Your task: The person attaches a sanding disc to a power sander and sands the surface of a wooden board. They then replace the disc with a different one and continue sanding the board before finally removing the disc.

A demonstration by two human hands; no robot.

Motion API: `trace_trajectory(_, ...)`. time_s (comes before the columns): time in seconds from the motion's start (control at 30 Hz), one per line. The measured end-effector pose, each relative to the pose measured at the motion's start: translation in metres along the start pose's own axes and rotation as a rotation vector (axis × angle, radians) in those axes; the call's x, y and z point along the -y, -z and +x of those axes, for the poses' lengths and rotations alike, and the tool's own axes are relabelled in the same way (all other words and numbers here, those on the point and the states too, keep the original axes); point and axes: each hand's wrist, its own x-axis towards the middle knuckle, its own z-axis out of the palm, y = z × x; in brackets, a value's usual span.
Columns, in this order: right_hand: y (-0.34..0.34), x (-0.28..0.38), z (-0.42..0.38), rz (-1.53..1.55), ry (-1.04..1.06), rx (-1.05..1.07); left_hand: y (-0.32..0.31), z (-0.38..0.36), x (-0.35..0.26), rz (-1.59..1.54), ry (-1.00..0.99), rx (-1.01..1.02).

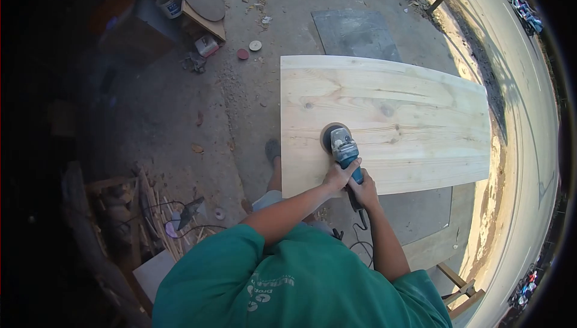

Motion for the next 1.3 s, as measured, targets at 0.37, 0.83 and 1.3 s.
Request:
trace_trajectory(0.37,0.001,-0.022,-0.019,0.098,-0.010,-0.024,-0.012,-0.009,0.008,0.112,0.013,0.051)
trace_trajectory(0.83,0.005,-0.022,-0.017,0.029,0.087,-0.021,-0.024,-0.021,0.021,-0.115,0.015,0.050)
trace_trajectory(1.3,0.000,-0.014,-0.032,-0.125,0.024,0.036,-0.022,-0.028,0.049,-0.016,-0.020,0.004)
